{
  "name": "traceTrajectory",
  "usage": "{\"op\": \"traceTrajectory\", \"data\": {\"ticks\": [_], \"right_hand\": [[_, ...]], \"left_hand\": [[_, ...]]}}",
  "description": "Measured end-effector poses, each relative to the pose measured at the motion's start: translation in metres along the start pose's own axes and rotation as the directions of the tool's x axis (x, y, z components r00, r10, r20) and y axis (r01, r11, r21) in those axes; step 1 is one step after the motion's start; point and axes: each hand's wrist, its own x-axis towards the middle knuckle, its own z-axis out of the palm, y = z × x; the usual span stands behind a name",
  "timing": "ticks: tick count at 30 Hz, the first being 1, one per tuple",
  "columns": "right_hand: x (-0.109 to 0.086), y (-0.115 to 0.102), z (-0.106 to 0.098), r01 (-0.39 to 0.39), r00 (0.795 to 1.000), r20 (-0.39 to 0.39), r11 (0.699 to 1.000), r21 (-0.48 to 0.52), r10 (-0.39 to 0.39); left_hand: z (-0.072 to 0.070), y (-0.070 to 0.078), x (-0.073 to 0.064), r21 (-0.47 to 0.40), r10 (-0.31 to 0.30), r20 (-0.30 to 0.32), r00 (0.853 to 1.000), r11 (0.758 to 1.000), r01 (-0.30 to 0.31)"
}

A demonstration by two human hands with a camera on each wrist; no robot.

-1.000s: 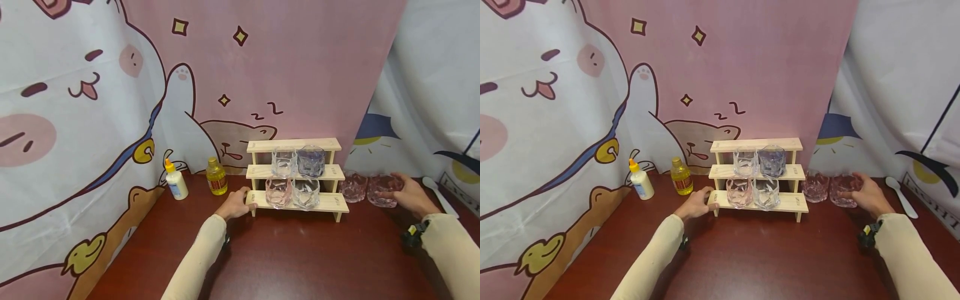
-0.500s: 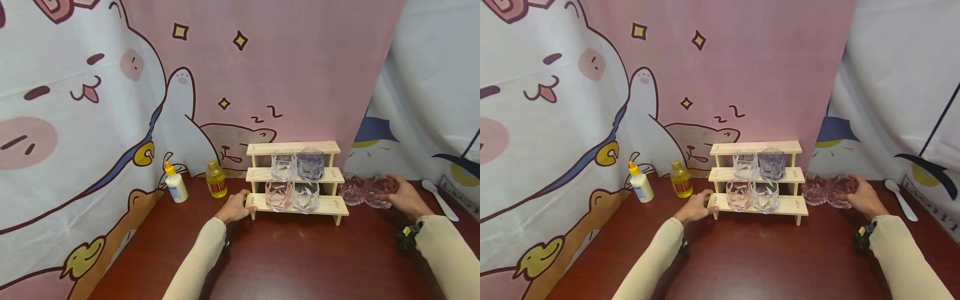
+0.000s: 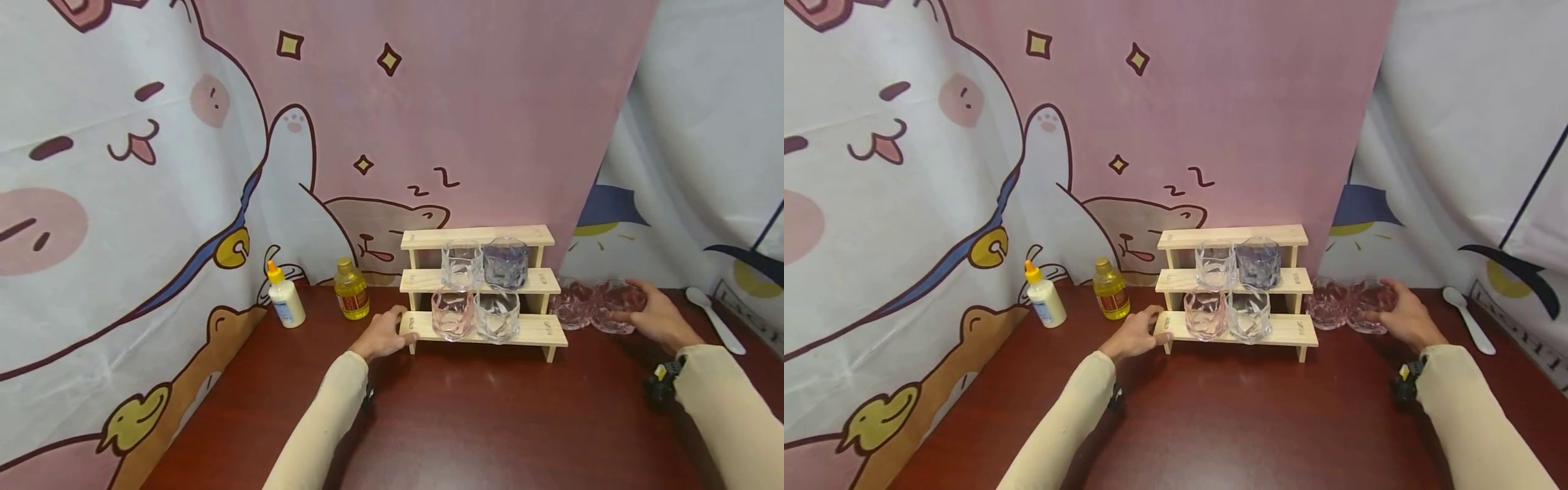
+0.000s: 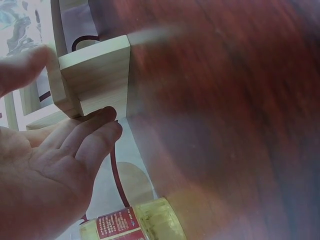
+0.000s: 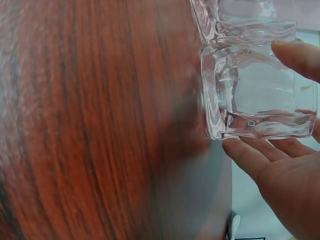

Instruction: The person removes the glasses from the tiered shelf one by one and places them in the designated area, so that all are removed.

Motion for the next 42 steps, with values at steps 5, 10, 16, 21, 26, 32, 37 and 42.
{"op": "traceTrajectory", "data": {"ticks": [5, 10, 16, 21, 26, 32, 37, 42], "right_hand": [[0.0, 0.002, -0.001, -0.016, 1.0, -0.006, 1.0, -0.02, 0.015], [0.0, 0.004, -0.001, -0.015, 1.0, -0.018, 0.999, -0.038, 0.014], [-0.001, -0.002, -0.002, -0.006, 1.0, -0.024, 0.995, -0.1, 0.004], [-0.003, -0.014, -0.009, 0.015, 1.0, -0.02, 0.985, -0.174, -0.019], [-0.004, -0.03, -0.022, 0.038, 0.999, -0.025, 0.985, -0.167, -0.042], [-0.005, -0.062, -0.034, 0.077, 0.996, -0.037, 0.99, -0.121, -0.082], [-0.005, -0.094, -0.033, 0.15, 0.986, -0.062, 0.986, -0.071, -0.154], [-0.01, -0.122, -0.025, 0.215, 0.975, -0.051, 0.976, -0.027, -0.216]], "left_hand": [[0.002, 0.0, 0.0, -0.01, -0.003, -0.001, 1.0, 1.0, 0.003], [0.002, 0.002, 0.0, -0.008, 0.006, -0.009, 1.0, 1.0, -0.007], [0.002, 0.002, 0.0, -0.005, 0.015, -0.018, 1.0, 1.0, -0.015], [0.004, 0.002, -0.001, -0.011, 0.009, -0.013, 1.0, 1.0, -0.009], [0.005, 0.003, 0.0, -0.006, 0.015, -0.012, 1.0, 1.0, -0.015], [0.003, 0.002, 0.003, 0.007, 0.011, 0.004, 1.0, 1.0, -0.011], [0.0, 0.002, 0.004, 0.002, -0.004, 0.009, 1.0, 1.0, 0.004], [-0.001, 0.004, 0.003, 0.009, -0.009, 0.012, 1.0, 1.0, 0.009]]}}
